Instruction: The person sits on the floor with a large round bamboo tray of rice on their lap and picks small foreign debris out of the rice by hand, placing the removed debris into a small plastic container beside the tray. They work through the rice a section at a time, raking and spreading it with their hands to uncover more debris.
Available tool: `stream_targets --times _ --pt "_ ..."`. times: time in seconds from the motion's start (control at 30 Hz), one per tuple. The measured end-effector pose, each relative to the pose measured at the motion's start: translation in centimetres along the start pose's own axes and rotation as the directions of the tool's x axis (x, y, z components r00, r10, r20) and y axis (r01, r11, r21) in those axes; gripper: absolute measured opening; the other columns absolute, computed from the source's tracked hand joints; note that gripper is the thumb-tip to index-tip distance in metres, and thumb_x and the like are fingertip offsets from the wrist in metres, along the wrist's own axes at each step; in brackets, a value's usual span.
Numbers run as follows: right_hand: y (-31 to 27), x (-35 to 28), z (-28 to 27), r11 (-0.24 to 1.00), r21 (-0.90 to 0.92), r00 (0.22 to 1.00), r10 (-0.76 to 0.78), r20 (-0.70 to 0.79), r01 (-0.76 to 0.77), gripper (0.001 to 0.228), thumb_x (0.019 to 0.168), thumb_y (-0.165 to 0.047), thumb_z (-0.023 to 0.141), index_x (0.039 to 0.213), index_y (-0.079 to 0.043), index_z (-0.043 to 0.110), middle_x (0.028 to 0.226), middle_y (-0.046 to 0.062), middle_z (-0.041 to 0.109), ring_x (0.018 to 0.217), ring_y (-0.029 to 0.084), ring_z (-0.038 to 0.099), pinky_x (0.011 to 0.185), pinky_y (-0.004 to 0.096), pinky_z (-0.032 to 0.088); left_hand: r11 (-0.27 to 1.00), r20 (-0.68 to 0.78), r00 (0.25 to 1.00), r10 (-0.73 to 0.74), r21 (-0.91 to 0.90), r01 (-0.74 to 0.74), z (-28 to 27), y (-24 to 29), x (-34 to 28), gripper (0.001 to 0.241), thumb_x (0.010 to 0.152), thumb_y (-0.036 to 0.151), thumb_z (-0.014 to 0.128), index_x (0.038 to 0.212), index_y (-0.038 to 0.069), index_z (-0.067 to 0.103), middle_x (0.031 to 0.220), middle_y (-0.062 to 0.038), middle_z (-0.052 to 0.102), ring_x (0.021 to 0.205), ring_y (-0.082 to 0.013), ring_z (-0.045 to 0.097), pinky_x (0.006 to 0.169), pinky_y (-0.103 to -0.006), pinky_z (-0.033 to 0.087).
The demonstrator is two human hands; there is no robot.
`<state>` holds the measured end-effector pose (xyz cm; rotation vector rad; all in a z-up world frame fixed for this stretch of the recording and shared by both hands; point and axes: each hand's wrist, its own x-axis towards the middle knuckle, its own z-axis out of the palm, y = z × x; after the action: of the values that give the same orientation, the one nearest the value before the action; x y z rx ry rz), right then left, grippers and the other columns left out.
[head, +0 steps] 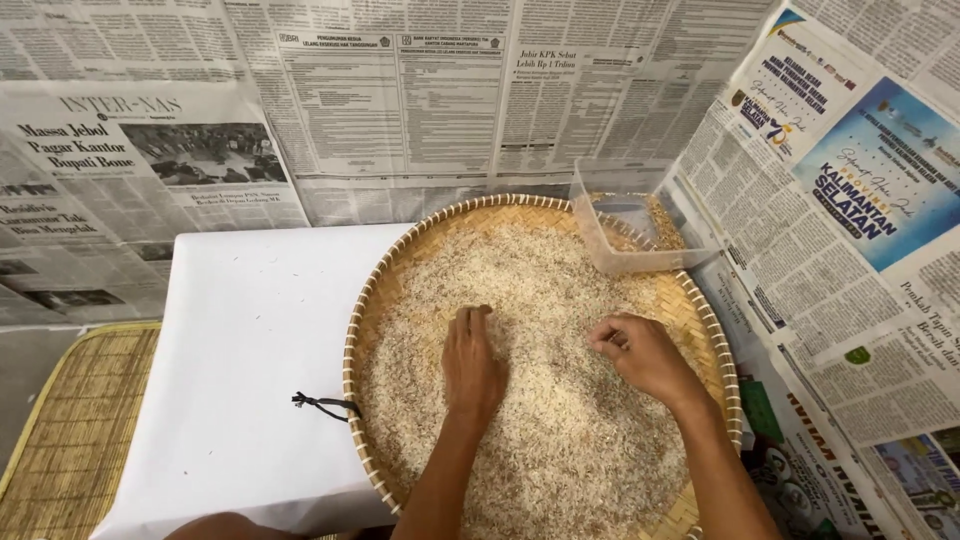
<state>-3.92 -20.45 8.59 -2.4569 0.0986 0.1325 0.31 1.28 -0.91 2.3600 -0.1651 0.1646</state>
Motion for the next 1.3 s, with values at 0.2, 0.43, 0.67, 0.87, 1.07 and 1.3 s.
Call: stream_targets --times 0.2,0.43,0.67,0.87,1.07,1.3 --pt "-1.0 0.1 0.8 0.994 -0.032 0.992 0.105 0.075 -0.103 0.017 0.091 -0.005 0.066 0.105 -0.002 0.077 0.095 0.020 0.076 0.089 0.034 0.075 0.089 0.046 0.058 0.994 -0.039 0.994 0.100 -0.039 -0.102 0.6 0.3 0.0 0.043 0.081 -0.009 0.062 0.120 0.009 0.064 0.134 -0.013 0.060 0.134 -0.0310 0.051 0.116 -0.0517 0.035" --pt "1.7 1.7 3.1 0.981 -0.187 0.994 0.068 0.091 -0.050 0.013 0.085 -0.011 0.074 0.098 -0.010 0.078 0.088 0.011 0.077 0.088 0.030 0.076 0.082 0.044 0.058 0.940 0.347 0.889 0.298 0.052 -0.336 2.3 2.3 1.1 0.018 0.088 0.021 0.061 0.099 0.020 0.075 0.120 -0.005 0.073 0.121 -0.0259 0.065 0.116 -0.0549 0.036" --pt "0.7 1.1 2.4 0.998 0.045 0.999 0.032 0.007 -0.032 0.013 0.090 -0.005 0.068 0.101 -0.002 0.075 0.090 0.021 0.076 0.087 0.036 0.075 0.078 0.044 0.059 0.810 0.570 0.764 0.302 0.269 -0.521 1.9 -1.1 3.0 0.036 0.091 0.034 0.065 0.123 0.020 0.070 0.115 -0.009 0.069 0.107 -0.0305 0.070 0.094 -0.0508 0.054" --pt "0.0 0.7 3.3 0.999 0.035 0.999 0.006 -0.039 -0.005 0.014 0.088 -0.009 0.071 0.101 -0.004 0.073 0.086 0.021 0.077 0.085 0.036 0.075 0.077 0.043 0.060 0.764 0.648 0.733 0.208 0.361 -0.535 -2.4 0.0 1.0 0.045 0.089 0.033 0.070 0.127 0.010 0.066 0.119 -0.013 0.068 0.109 -0.0343 0.070 0.094 -0.0514 0.054" --pt "-0.2 0.9 2.0 1.000 0.001 1.000 -0.002 -0.026 0.002 0.014 0.088 -0.010 0.070 0.101 -0.003 0.073 0.088 0.025 0.077 0.082 0.036 0.075 0.074 0.046 0.059 0.790 0.642 0.751 0.152 0.377 -0.483 2.7 -0.4 -0.2 0.043 0.078 0.028 0.075 0.116 0.010 0.073 0.108 -0.012 0.068 0.098 -0.0335 0.072 0.080 -0.0520 0.055" --pt "-5.1 1.3 -3.0 0.988 -0.141 0.998 -0.068 0.012 0.069 0.018 0.090 -0.006 0.066 0.105 0.001 0.072 0.102 0.028 0.075 0.090 0.042 0.074 0.077 0.049 0.060 0.788 0.725 0.680 0.106 0.356 -0.502 6.2 -2.9 2.5 0.036 0.087 0.027 0.072 0.118 0.009 0.075 0.110 -0.013 0.075 0.105 -0.0330 0.074 0.081 -0.0551 0.059"
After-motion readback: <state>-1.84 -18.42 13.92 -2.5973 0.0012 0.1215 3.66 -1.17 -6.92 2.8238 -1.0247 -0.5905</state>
